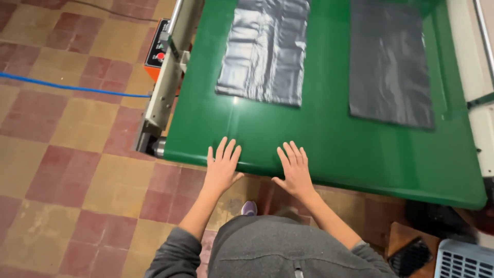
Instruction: Folding black plastic bags and placing them into a storage crate.
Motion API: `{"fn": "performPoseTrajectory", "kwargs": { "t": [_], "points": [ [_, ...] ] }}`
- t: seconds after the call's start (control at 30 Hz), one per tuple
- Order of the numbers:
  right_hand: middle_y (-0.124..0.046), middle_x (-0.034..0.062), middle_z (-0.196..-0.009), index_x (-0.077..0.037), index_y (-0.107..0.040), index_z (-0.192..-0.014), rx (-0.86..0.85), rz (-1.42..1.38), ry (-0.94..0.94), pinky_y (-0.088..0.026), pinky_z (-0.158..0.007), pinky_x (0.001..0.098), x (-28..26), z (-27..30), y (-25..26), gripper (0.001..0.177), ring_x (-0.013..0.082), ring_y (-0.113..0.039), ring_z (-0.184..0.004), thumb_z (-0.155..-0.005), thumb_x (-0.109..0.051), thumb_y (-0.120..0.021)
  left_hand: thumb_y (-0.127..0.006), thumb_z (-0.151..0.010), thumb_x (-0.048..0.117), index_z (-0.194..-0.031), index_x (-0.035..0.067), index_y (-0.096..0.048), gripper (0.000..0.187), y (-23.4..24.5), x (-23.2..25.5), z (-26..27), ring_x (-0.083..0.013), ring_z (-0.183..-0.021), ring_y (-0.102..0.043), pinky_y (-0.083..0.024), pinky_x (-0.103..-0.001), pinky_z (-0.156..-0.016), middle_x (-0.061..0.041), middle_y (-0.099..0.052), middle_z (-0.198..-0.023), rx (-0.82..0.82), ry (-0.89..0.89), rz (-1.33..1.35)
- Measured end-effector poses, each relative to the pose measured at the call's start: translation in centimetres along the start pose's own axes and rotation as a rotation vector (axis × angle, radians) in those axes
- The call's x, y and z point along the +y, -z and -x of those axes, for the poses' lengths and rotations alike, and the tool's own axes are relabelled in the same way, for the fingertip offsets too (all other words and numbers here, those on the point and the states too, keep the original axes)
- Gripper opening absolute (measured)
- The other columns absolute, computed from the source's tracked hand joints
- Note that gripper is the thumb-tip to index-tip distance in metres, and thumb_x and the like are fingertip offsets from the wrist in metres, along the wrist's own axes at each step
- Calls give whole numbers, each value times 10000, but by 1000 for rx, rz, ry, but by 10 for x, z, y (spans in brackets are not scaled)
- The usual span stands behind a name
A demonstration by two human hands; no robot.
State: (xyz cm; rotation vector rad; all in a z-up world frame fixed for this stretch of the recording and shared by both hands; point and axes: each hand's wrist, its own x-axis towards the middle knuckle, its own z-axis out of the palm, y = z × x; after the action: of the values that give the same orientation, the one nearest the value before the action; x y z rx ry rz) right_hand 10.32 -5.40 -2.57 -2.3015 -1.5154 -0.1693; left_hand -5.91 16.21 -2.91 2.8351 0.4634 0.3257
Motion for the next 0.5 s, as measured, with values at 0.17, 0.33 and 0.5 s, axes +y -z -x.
{"fn": "performPoseTrajectory", "kwargs": {
  "t": [0.17,0.33,0.5],
  "points": [
    [-339,211,-1557,-28,-397,-1495,-88,61,41,-176,-1212,611,-6,-19,-6,1084,408,-239,-1494,-604,-380,-903,-916,-612,374,-1471,115,-444,1014,3,-16,-6,-362,-1511,-212,-260,-713,-1120,-128,-359,-1572,-33,3,-38],
    [-380,199,-1517,-48,-443,-1457,-129,117,55,-198,-1196,610,-7,-16,-7,1039,406,-266,-1471,-579,-358,-902,-898,-648,315,-1481,111,-437,973,-11,-38,6,-372,-1521,-201,-251,-712,-1138,-132,-344,-1583,-42,-10,-110],
    [-702,90,-1021,-102,-649,-1013,-24,-188,194,-532,-931,415,-4,-2,21,334,316,-684,-1138,-764,-251,-814,-713,-921,134,-1219,173,-648,307,-10,-68,40,-229,-1326,-611,-492,-434,-1073,-3,-667,-1310,-15,2,0]
  ]
}}
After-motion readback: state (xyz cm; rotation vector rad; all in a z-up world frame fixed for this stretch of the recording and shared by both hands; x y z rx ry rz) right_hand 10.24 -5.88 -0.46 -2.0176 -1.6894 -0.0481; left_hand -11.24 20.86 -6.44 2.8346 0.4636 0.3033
